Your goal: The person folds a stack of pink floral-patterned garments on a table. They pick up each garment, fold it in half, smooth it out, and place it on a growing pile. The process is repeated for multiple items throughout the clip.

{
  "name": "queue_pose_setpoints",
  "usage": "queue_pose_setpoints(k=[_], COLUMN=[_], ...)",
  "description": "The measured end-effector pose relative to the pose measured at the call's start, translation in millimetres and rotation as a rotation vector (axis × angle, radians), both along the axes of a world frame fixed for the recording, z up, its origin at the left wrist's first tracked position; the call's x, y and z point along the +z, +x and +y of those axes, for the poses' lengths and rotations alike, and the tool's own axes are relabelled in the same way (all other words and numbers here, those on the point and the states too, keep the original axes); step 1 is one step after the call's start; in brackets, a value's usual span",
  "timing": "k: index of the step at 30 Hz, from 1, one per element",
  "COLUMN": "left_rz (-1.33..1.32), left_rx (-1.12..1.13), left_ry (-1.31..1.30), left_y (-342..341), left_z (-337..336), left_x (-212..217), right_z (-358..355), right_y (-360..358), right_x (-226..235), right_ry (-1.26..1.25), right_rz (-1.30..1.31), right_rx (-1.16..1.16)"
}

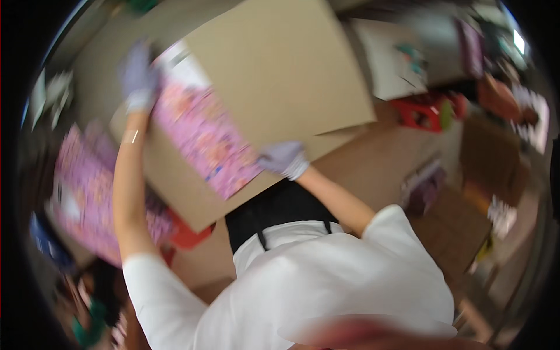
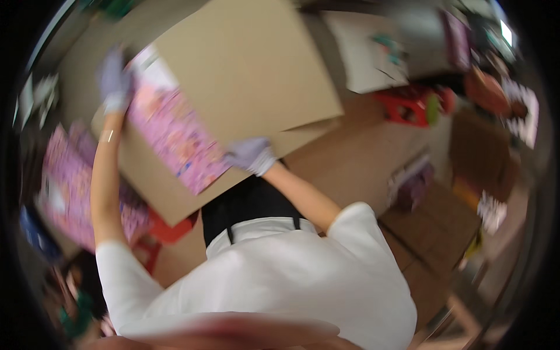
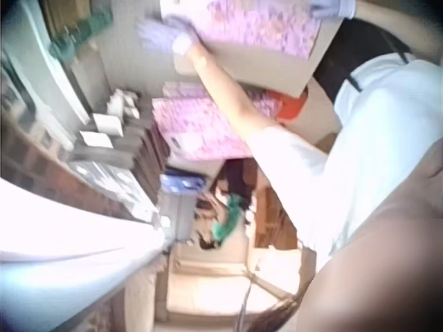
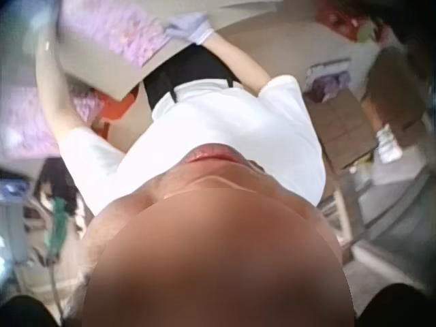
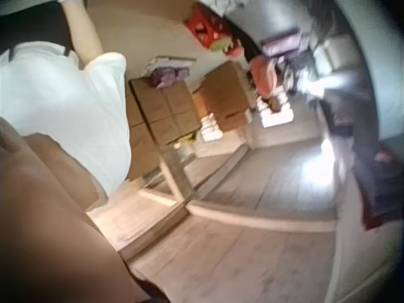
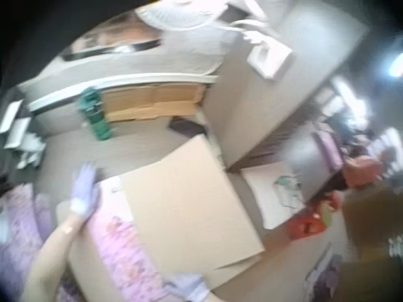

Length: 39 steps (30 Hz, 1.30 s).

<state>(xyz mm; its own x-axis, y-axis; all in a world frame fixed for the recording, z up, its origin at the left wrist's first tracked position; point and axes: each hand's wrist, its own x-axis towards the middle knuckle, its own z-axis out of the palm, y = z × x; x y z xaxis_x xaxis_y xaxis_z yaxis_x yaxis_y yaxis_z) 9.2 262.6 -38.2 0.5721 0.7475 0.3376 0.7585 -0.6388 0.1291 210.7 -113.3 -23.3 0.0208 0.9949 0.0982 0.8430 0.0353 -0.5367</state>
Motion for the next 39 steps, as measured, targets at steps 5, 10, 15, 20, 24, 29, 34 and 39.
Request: queue_pose_setpoints(k=[5, 10, 15, 20, 24, 29, 34, 39], left_rz=[0.016, -0.027, -0.067, -0.388, -0.55, -0.618, -0.331, -0.113], left_rx=[-0.029, -0.155, -0.228, -0.211, -0.156, -0.157, -0.106, -0.018], left_ry=[0.125, 0.147, -0.355, -0.568, -0.496, -0.324, -0.109, -0.22], left_y=[7, 2, 1, 7, 0, -13, 23, 30], left_z=[1, -106, -315, -439, -393, -277, -192, -205], left_x=[23, 11, 22, 28, 57, 72, 31, 12], right_z=[-6, -6, -7, -1, -1, -3, 0, -24], right_y=[-2, 3, 8, 6, 0, 0, -2, 53], right_x=[1, 2, -2, -1, 1, 0, 16, 92], right_ry=[-0.021, 0.001, 0.023, 0.106, 0.13, 0.043, -0.012, 0.156], right_rz=[0.002, 0.025, -0.042, -0.087, 0.037, 0.164, 0.222, 0.068], right_rx=[0.01, -0.013, 0.03, 0.018, -0.094, -0.169, -0.126, -0.037])
